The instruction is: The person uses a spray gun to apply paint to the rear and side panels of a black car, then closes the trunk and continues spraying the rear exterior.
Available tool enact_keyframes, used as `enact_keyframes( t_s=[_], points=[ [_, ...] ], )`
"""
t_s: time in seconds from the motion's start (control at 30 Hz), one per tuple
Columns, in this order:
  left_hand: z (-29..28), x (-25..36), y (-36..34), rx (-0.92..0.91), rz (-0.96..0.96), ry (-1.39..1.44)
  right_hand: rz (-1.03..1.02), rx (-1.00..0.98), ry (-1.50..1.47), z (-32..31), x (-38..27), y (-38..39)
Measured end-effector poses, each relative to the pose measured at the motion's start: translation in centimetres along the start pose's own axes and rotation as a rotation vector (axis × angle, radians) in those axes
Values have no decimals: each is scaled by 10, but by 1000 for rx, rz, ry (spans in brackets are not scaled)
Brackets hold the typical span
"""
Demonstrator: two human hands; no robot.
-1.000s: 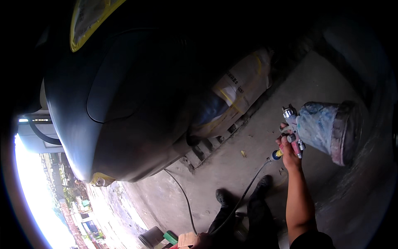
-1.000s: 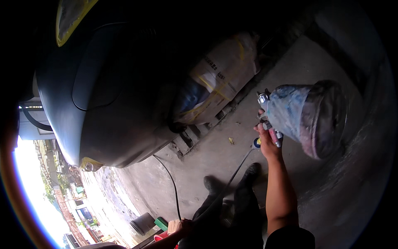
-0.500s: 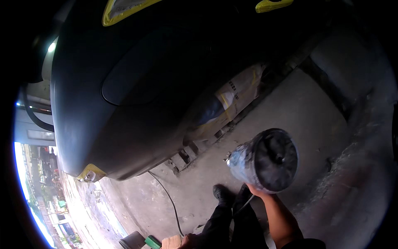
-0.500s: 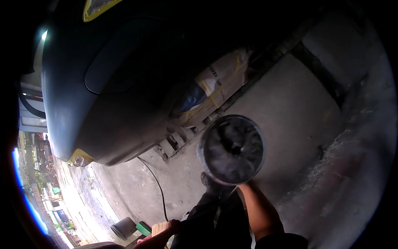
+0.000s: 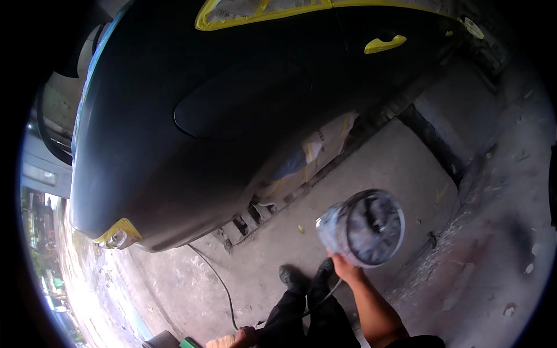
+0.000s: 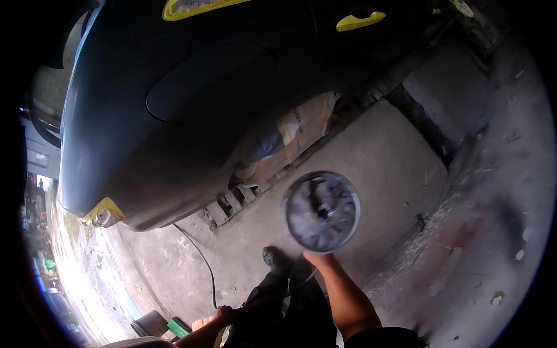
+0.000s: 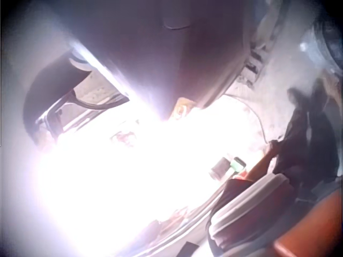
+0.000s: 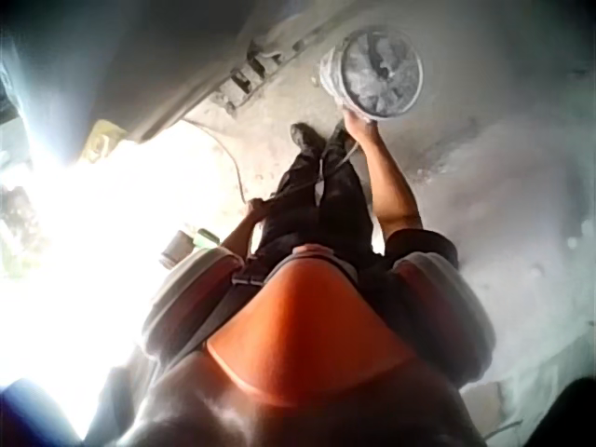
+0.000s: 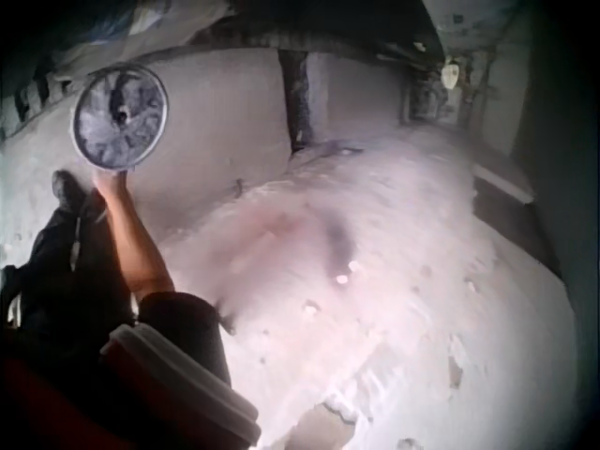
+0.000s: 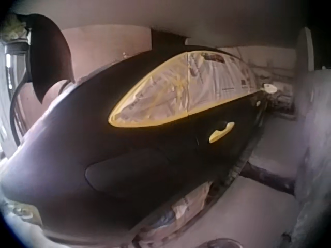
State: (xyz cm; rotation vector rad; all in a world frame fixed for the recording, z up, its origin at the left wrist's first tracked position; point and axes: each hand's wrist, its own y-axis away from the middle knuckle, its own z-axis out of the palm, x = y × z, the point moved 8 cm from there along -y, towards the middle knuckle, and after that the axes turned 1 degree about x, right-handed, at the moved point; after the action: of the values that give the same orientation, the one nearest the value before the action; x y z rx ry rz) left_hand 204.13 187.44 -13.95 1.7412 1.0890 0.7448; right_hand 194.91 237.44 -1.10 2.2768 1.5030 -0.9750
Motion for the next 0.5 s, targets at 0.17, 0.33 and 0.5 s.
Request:
enact_keyframes(
  t_s=[0.17, 0.33, 0.5],
  points=[
    [2, -12, -4, 86, 215, -341, 54, -336, -775, 33, -54, -3],
    [-18, 7, 1, 60, 191, -313, 312, -423, -804, -6, -21, -63],
    [-24, 22, -3, 57, 39, -114, 575, 53, -1107, -59, 123, -128]
  ],
)
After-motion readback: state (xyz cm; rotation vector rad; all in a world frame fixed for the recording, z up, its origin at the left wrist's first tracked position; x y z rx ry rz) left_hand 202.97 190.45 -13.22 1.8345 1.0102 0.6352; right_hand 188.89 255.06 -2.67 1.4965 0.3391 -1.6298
